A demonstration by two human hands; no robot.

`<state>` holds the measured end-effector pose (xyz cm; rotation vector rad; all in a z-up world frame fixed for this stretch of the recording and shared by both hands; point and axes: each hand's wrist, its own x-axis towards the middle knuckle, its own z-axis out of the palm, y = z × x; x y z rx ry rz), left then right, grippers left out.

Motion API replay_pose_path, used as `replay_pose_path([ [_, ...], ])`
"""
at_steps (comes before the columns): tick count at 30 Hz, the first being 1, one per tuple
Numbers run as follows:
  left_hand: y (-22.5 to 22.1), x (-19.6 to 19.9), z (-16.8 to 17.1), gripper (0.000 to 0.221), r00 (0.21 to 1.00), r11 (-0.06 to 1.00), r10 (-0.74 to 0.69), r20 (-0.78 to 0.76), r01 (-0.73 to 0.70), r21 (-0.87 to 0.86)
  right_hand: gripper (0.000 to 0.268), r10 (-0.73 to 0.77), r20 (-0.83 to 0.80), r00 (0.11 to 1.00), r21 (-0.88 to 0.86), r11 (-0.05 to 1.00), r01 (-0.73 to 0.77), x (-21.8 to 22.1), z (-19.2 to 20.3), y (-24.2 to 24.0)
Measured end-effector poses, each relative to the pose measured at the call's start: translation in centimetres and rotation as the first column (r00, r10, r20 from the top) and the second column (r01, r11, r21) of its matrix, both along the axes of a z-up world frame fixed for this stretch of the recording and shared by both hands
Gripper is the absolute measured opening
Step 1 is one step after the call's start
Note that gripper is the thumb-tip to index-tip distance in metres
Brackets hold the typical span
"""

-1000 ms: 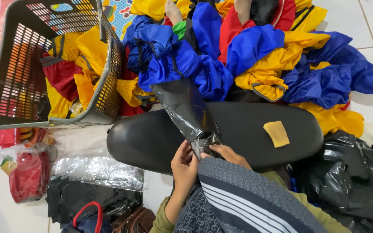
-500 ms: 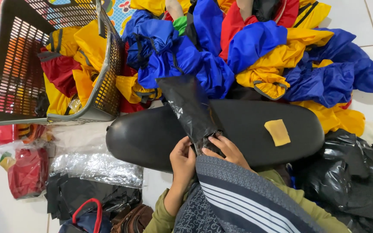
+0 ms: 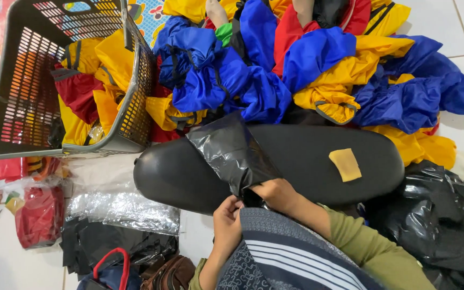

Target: The person is folding black covers, placing them into plastic bags, and using scissors to trim excess material from blue fabric covers.

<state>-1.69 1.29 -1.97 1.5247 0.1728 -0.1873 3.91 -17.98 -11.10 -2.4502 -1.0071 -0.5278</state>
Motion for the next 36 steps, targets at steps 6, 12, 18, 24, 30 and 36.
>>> replay_pose_path([
  [6,1.8,-0.8,-2.1,0.017,0.996,0.989,-0.080,-0.038,0.084,0.122,0.020,0.074,-0.082,0.994,-0.048,0.996,-0.078,-0.3,0.3,0.2],
  [12,4.9,1.6,4.2,0.062,0.866,0.757,-0.220,0.448,-0.138,0.638,0.015,0.144,-0.203,0.969,-0.119,0.978,-0.170,-1.3,5.5,-0.4],
  [18,3.8,4.4,5.2,0.030,0.577,0.484,-0.549,0.605,-0.370,0.793,0.025,-0.044,0.284,0.958,0.419,0.904,-0.083,-2.6,9.5,-3.5],
  [24,2.7,4.9,3.1,0.038,0.446,0.569,-0.668,0.596,-0.211,0.795,0.058,-0.188,-0.095,0.978,0.152,0.968,0.201,-0.4,6.6,-5.4],
  [30,2.1,7.3,3.9,0.027,0.421,0.709,-0.533,0.734,-0.251,0.659,0.040,-0.043,-0.123,0.991,0.511,0.853,0.101,2.5,10.3,-2.9],
  [36,0.4,14.0,7.9,0.042,0.516,0.841,-0.266,0.814,-0.289,0.458,0.014,-0.208,-0.075,0.975,0.694,0.691,0.201,8.5,16.4,-3.3],
])
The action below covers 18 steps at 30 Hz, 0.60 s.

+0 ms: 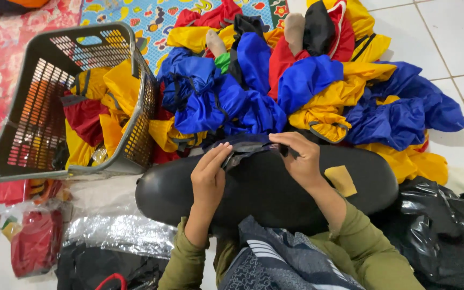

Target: The person is folding black covers, placing them into plastic bags, and using scissors to trim excess material from blue fabric covers.

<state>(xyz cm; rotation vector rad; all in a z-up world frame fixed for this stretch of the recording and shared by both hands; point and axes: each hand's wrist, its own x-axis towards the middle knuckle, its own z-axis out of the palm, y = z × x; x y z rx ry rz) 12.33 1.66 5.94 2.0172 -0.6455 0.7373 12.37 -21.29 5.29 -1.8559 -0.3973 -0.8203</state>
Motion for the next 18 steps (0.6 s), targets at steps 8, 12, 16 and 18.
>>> replay_pose_path([
  [8,-0.4,-2.8,0.2,0.058,0.946,0.940,-0.300,-0.127,0.270,-0.211,0.006,0.161,0.013,0.987,0.018,0.987,-0.161,-6.5,1.6,-4.5],
  [12,0.4,-6.9,-2.7,0.057,0.878,0.907,-0.398,-0.266,0.332,-0.260,0.003,0.253,-0.149,0.956,0.119,0.964,-0.236,-11.0,-1.5,-5.7],
  [16,-0.4,-6.0,-0.6,0.053,0.919,0.968,-0.241,-0.313,0.206,-0.142,0.020,0.285,-0.319,0.904,0.240,0.947,-0.213,-10.3,-1.3,-6.8],
  [18,-1.5,-3.4,1.2,0.048,0.929,0.984,-0.161,-0.334,0.127,-0.123,0.022,0.239,-0.344,0.908,0.264,0.953,-0.151,-7.9,-0.5,-6.5],
])
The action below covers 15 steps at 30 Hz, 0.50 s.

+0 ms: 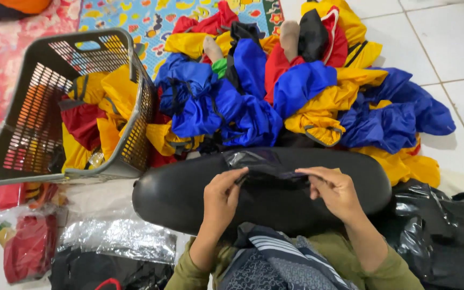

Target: The person is folding black covers, placing them into plastic bags, and using scissors to trim excess material from blue fabric covers.

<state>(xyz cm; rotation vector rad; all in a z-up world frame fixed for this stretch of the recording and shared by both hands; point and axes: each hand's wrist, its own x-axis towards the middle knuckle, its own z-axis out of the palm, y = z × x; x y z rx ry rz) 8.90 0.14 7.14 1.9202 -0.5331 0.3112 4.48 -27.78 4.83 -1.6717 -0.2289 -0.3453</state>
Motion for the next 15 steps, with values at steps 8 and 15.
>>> replay_pose_path([
  [8,-2.1,2.9,4.6,0.052,0.979,0.987,-0.018,0.201,0.050,-0.153,0.016,-0.146,0.501,0.853,-0.172,0.949,0.264,2.3,7.3,0.6],
  [15,1.7,-4.4,-6.7,0.047,0.931,0.931,-0.365,-0.029,0.364,-0.032,0.014,0.230,0.251,0.940,-0.367,0.921,-0.127,-4.1,-0.9,-2.8],
])
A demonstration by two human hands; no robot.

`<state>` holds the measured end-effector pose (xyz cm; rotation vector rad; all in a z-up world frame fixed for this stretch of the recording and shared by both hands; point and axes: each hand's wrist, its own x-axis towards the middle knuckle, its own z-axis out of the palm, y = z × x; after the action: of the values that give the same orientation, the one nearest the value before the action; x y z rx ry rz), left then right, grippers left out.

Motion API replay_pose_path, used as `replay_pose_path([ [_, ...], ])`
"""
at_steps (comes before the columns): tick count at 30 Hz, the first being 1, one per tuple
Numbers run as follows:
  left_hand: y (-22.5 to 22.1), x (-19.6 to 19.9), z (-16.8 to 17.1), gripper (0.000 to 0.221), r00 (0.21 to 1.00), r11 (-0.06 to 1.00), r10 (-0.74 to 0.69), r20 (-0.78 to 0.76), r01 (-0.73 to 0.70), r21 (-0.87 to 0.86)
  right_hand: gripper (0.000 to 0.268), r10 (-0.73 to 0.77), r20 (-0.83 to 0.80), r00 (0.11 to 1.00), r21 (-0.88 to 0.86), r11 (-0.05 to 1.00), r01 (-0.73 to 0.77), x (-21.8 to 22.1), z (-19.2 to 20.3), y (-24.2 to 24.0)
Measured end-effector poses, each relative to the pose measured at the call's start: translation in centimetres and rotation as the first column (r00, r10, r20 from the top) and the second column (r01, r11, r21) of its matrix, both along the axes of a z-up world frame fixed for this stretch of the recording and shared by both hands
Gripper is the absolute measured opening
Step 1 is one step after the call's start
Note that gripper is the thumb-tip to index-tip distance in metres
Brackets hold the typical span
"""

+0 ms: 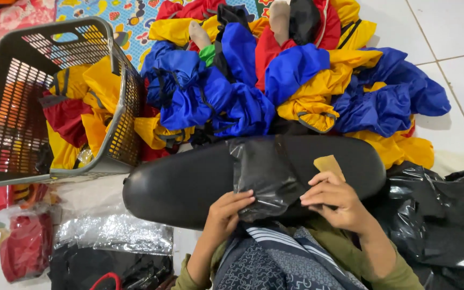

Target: The person is folding black covers, placing them into plastic bags, and using scissors to trim excess material from blue fabric covers.

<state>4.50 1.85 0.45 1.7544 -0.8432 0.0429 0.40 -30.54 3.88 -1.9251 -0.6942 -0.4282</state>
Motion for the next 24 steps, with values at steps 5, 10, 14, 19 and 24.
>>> replay_pose_path([
  [5,0.8,-3.4,-2.3,0.031,0.940,0.927,0.114,0.320,-0.217,0.307,0.093,-0.076,-0.059,0.995,-0.496,0.868,0.037,-3.1,-6.8,-0.1],
  [10,0.1,-1.0,-1.7,0.069,0.846,0.859,0.004,0.533,-0.276,0.432,0.076,-0.081,0.257,0.963,-0.486,0.851,0.201,-0.5,-8.2,1.5],
  [14,-1.6,0.2,-0.9,0.049,0.839,0.896,-0.118,0.530,-0.140,0.421,0.036,0.016,0.384,0.923,-0.365,0.921,0.136,0.5,-7.5,3.8],
  [19,-1.2,-1.2,-4.0,0.023,0.831,0.935,-0.155,0.534,-0.050,0.350,0.038,0.034,0.273,0.961,-0.244,0.969,0.035,-1.2,-10.5,3.6],
  [24,-0.7,-2.7,-6.5,0.030,0.927,0.960,-0.114,0.356,0.011,0.279,0.048,0.018,0.163,0.986,-0.147,0.989,0.007,-2.4,-11.6,3.7],
])
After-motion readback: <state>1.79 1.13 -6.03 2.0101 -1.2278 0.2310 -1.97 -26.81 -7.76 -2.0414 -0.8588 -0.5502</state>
